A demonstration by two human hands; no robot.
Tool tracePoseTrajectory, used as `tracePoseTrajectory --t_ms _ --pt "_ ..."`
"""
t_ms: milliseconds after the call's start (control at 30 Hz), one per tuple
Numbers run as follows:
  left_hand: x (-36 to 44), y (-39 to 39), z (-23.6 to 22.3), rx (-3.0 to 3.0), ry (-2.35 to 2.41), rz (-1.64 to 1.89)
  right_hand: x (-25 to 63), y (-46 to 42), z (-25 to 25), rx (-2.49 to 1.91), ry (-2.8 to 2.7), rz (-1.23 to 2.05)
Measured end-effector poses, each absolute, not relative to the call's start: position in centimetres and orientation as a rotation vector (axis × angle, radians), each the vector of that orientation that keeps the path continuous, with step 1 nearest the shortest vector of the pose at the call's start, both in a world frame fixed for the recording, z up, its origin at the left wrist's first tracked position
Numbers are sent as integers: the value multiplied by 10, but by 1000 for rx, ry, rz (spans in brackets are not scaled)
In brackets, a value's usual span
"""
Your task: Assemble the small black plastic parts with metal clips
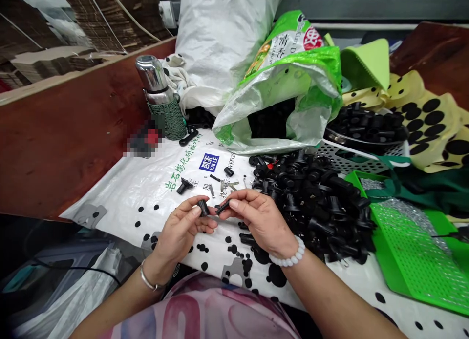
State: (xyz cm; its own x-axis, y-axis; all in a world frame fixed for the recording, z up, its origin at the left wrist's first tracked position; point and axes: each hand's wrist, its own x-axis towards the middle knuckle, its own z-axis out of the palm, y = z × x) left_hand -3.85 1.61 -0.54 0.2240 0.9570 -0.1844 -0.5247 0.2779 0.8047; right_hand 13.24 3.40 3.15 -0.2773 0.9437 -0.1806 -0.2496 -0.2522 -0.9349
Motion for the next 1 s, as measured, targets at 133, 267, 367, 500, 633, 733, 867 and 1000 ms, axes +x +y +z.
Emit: tracePoseTrajectory --t_ms 133,267,367,500,633,733,867,1000 --pt "-34 16 -1 542 749 1180 135 28 29 -1033 -994 1639" --pt "-29 16 2 466 733 1174 137 22 24 -1051 -1052 1549" --pt "-25 14 3 436 683 1113 137 14 21 -1093 -1252 1382" --pt "-21 11 3 424 601 1033 138 5 21 -1062 -1693 695" --pt "-20 8 1 409 563 962 140 3 22 -895 -2027 166" --pt "-21 8 1 444 585 959 142 3 22 -890 -2099 52" --pt "-22 10 0 604 623 993 142 2 21 -996 -2003 312" --pt "-25 10 -3 757 671 1002 139 0 18 -1111 -1876 556"
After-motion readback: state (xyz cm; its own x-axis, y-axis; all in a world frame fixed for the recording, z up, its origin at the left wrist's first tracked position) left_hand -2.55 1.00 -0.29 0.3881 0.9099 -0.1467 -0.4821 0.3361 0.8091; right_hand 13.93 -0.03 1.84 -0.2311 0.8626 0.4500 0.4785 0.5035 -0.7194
